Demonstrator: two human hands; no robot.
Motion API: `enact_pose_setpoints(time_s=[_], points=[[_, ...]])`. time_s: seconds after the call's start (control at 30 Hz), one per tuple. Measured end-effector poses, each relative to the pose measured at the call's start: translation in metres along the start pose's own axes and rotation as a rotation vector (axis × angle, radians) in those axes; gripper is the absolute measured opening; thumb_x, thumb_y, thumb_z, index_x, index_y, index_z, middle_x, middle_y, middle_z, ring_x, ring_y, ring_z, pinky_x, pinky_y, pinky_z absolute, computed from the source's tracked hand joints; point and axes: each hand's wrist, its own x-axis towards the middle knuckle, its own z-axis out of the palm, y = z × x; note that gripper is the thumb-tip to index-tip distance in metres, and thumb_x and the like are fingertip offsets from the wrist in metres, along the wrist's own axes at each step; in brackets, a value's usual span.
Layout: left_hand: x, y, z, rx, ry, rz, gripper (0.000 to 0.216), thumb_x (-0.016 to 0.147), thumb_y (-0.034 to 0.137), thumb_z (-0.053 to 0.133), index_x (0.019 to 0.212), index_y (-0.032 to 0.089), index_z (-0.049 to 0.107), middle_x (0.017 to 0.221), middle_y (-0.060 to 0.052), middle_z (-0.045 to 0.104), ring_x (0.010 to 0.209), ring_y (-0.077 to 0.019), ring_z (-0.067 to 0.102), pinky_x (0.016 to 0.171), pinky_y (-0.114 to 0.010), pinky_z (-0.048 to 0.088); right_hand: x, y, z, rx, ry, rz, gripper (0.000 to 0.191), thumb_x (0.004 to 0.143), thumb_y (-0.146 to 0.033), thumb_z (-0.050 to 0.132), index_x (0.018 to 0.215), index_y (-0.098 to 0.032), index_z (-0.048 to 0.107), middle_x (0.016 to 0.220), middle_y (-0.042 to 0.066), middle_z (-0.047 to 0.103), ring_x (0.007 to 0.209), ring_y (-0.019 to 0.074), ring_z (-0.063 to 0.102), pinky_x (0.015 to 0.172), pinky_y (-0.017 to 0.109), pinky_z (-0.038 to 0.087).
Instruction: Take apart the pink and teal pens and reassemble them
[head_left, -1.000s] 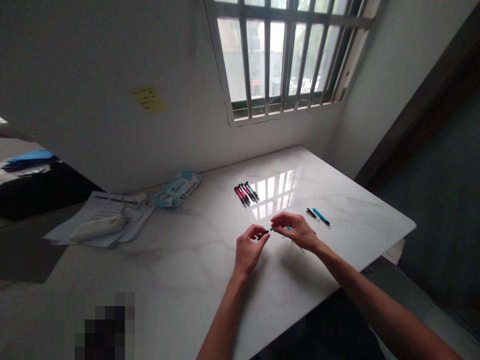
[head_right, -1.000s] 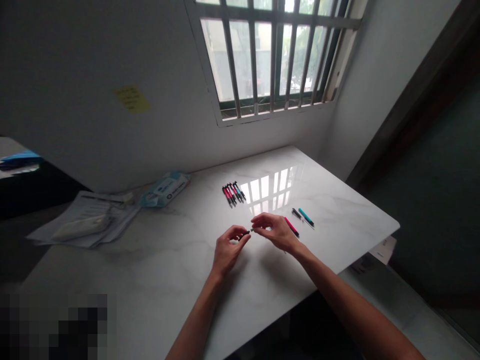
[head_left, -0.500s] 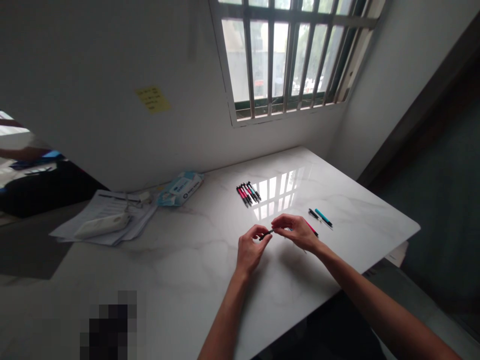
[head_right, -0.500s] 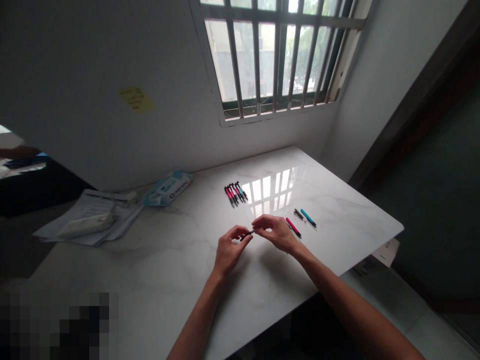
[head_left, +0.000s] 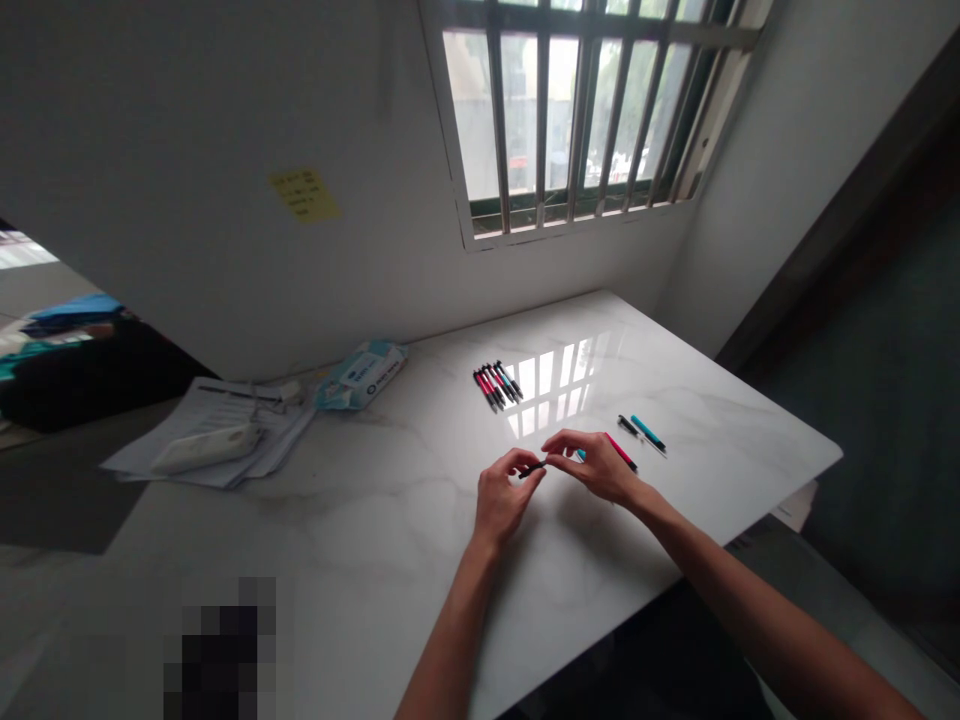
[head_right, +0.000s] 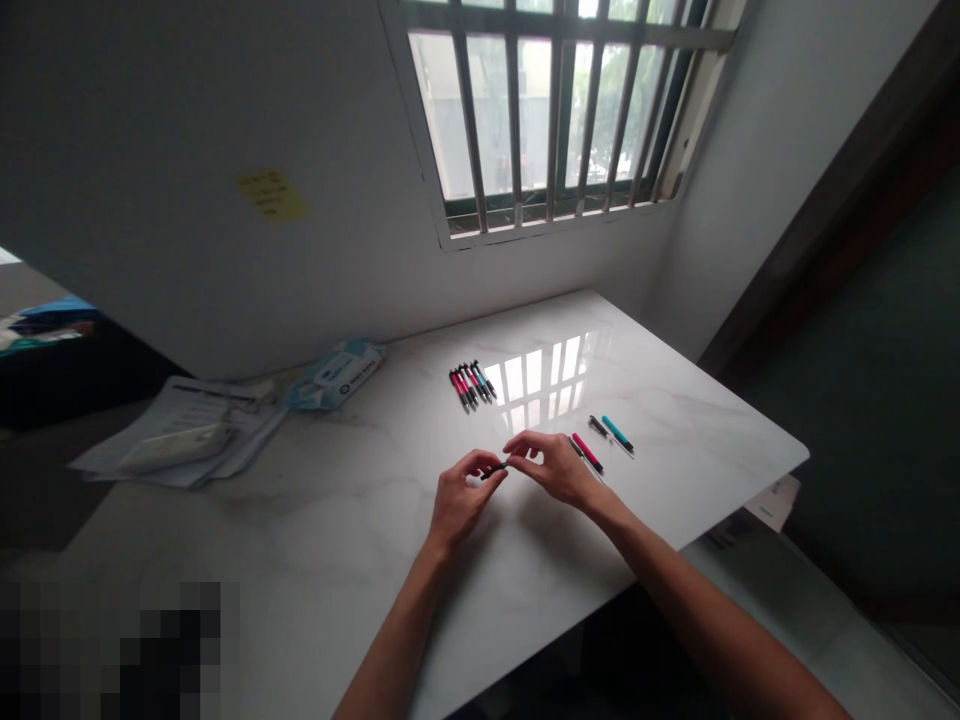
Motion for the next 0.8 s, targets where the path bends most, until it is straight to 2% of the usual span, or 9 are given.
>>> enact_pose_setpoints(time_s=[0.17, 0.3, 0.47, 0.57, 0.7, 0.8], points=[[-0.0001, -0.0011, 0.0005, 0.031, 0.001, 0.015, 0.006, 0.086, 0.030, 0.074, 0.088, 0.025, 0.074, 0.088, 0.000, 0.078, 0.081, -0.0186, 0.069, 0.081, -0.033, 0.051, -0.0014, -0.0035, -0.0029, -0.063, -0.049, -0.031, 0.019, 0.096, -0.035, 0.070, 0.111, -0.027, 0.076, 0.100, 0.001, 0.080, 0.088, 0.0193, 0.073, 0.081, 0.031, 0.056], [-0.0002, -0.0015, -0.0001, 0.035, 0.004, 0.020, 0.005, 0.086, 0.028, 0.075, 0.088, 0.025, 0.074, 0.089, 0.001, 0.078, 0.081, -0.0181, 0.069, 0.081, -0.033, 0.051, -0.0026, -0.0046, -0.0032, -0.112, -0.072, -0.038, 0.014, 0.097, -0.033, 0.068, 0.105, -0.027, 0.078, 0.099, 0.001, 0.080, 0.088, 0.0191, 0.073, 0.083, 0.030, 0.054], [0.0001, -0.0012, -0.0009, 0.029, 0.021, 0.018, 0.007, 0.085, 0.031, 0.075, 0.086, 0.024, 0.073, 0.088, 0.000, 0.078, 0.080, -0.0183, 0.068, 0.080, -0.032, 0.051, 0.0005, -0.0074, -0.0036, -0.188, -0.108, 0.036, 0.026, 0.103, -0.043, 0.061, 0.098, -0.025, 0.079, 0.088, 0.001, 0.079, 0.077, 0.0179, 0.071, 0.073, 0.029, 0.049], [0.0002, -0.0009, -0.0007, 0.024, 0.016, 0.023, 0.008, 0.086, 0.032, 0.075, 0.086, 0.024, 0.074, 0.089, -0.001, 0.078, 0.081, -0.0190, 0.069, 0.081, -0.033, 0.052, 0.0031, -0.0084, -0.0037, -0.167, -0.130, 0.024, 0.027, 0.102, -0.047, 0.062, 0.101, -0.024, 0.077, 0.091, 0.002, 0.079, 0.077, 0.0175, 0.069, 0.070, 0.028, 0.048], [0.0000, -0.0010, -0.0001, 0.024, 0.016, 0.028, 0.005, 0.085, 0.030, 0.076, 0.086, 0.025, 0.075, 0.089, -0.001, 0.079, 0.082, -0.0196, 0.069, 0.082, -0.033, 0.052, 0.0051, -0.0077, -0.0041, -0.229, -0.147, 0.020, 0.035, 0.104, -0.047, 0.057, 0.090, -0.022, 0.076, 0.082, 0.003, 0.077, 0.072, 0.0181, 0.066, 0.068, 0.029, 0.046], [0.0001, -0.0011, -0.0001, 0.003, 0.021, 0.030, 0.008, 0.085, 0.033, 0.077, 0.086, 0.025, 0.076, 0.088, -0.002, 0.079, 0.081, -0.0201, 0.069, 0.082, -0.034, 0.053, 0.0051, -0.0072, -0.0055, -0.203, -0.168, 0.000, 0.030, 0.102, -0.047, 0.060, 0.094, -0.023, 0.077, 0.087, 0.004, 0.078, 0.075, 0.0190, 0.067, 0.069, 0.029, 0.047]])
